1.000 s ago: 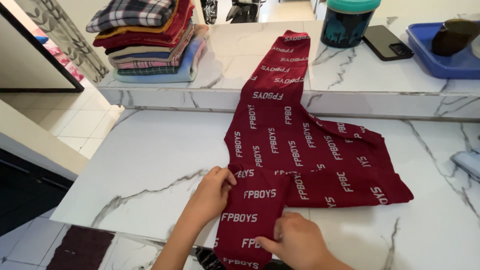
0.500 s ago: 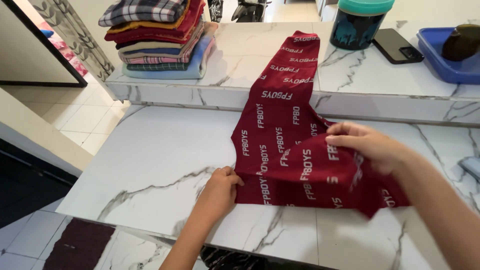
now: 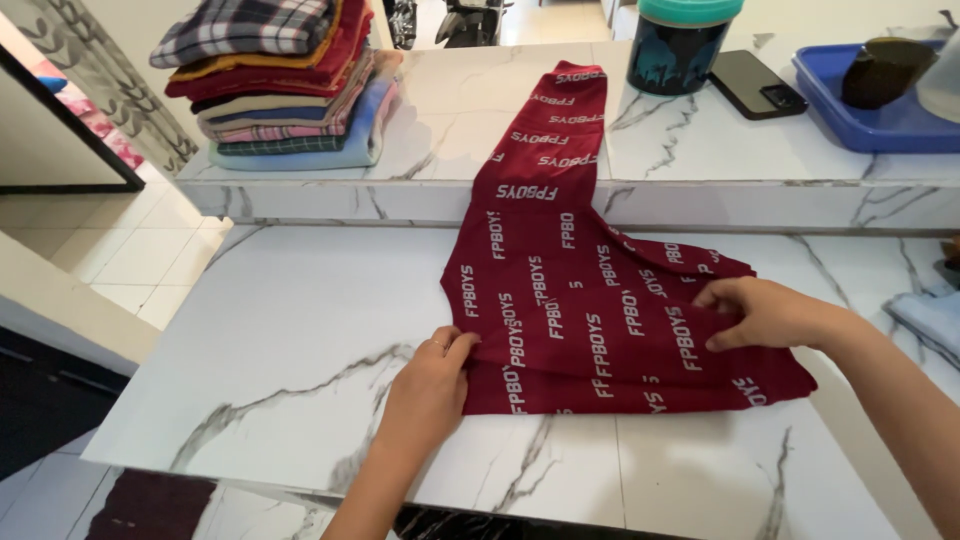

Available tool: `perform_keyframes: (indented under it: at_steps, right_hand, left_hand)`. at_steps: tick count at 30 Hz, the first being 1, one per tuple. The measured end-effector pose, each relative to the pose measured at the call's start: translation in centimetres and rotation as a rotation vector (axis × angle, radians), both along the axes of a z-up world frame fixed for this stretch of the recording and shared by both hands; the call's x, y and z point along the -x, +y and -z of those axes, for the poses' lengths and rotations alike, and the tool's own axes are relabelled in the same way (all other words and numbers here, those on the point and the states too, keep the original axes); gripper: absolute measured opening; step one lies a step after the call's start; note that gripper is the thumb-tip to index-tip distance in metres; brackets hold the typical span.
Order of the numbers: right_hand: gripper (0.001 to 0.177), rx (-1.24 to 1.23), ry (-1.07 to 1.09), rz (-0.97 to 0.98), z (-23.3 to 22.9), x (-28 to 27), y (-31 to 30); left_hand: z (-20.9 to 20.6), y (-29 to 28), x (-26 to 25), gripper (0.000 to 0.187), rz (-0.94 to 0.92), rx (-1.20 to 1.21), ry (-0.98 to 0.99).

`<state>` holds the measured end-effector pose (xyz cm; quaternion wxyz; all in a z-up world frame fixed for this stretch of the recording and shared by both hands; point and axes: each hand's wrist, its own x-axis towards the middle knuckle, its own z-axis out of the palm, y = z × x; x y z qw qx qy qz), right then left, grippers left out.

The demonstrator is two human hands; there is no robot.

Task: Folding various items of clothing on a counter.

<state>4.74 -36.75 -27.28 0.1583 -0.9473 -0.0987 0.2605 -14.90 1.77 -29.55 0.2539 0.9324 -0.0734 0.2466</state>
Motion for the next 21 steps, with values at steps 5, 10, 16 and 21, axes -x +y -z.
perform_keyframes:
  at_steps: [5, 10, 16, 21]
  right_hand:
    - [0.048, -0.384, -0.131, 0.029, 0.0, 0.8, -2.0]
    - [0.056, -0.668, -0.016, 0.431, -2.0, 3.5, -2.1]
    - [0.062, -0.35, -0.37, 0.272, 2.0, 4.4, -1.3]
    - [0.051, -0.156, -1.02, -0.311, 3.4, 9.0, 5.4]
  left_hand:
    - [2.2, 1.1, -0.5, 0.017, 0.011, -0.127, 0.014]
    - [1.1, 1.4, 0.2, 0.002, 0.017, -0.098, 0.037]
    - [-0.2, -0.7, -1.3, 0.012, 0.089, -0.111, -0.047]
    - [2.3, -6.2, -4.3, 0.049, 0.418, -0.252, -0.013]
